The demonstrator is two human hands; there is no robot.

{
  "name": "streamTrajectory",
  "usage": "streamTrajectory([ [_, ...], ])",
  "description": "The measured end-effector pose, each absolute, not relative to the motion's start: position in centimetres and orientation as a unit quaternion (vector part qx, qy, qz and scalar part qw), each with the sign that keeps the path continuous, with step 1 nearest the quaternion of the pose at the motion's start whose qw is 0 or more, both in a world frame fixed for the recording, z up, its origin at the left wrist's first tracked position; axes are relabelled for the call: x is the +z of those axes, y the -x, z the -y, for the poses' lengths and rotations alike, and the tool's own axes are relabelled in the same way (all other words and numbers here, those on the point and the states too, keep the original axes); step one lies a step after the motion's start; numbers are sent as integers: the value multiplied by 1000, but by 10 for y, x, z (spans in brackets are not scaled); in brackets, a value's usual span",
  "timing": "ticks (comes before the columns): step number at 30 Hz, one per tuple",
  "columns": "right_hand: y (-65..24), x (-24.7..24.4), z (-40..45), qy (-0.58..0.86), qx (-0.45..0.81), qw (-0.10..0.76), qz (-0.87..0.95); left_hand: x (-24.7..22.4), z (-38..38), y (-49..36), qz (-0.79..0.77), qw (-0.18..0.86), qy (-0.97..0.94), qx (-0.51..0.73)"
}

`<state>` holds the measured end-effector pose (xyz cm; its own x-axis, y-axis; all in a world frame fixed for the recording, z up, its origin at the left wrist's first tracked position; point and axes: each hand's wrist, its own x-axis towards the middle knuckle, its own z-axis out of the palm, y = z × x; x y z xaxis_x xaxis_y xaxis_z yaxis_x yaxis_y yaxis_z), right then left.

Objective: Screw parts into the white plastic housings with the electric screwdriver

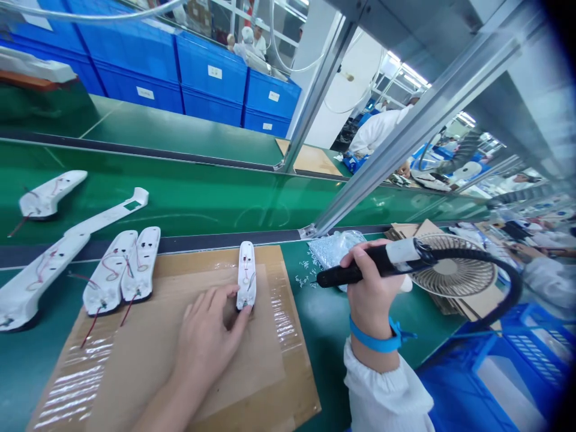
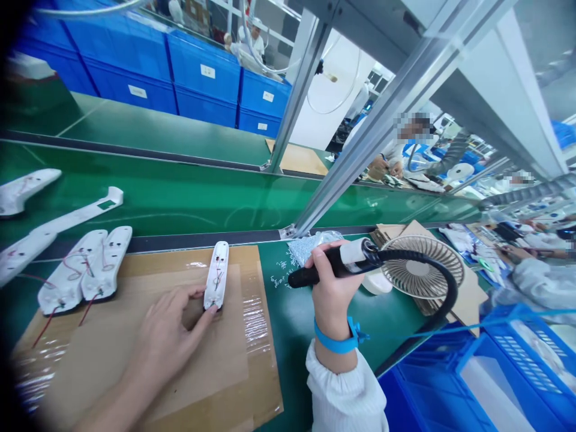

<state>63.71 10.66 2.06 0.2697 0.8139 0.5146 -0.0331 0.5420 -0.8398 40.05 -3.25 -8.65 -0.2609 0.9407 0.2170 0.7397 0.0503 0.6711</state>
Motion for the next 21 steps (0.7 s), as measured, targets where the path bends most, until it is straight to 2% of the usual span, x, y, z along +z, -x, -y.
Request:
streamTrajectory([
  [7,-618,34,-82,344,383,673,531,-75,36,-409,-593,118,-668,433],
  [14,-589,50,-54,271,495,634,529,-70,38,-409,-544,154,-723,396],
  [21,-578,53,-47,222,528,615,542,-71,37,-411,-547,151,-733,375],
])
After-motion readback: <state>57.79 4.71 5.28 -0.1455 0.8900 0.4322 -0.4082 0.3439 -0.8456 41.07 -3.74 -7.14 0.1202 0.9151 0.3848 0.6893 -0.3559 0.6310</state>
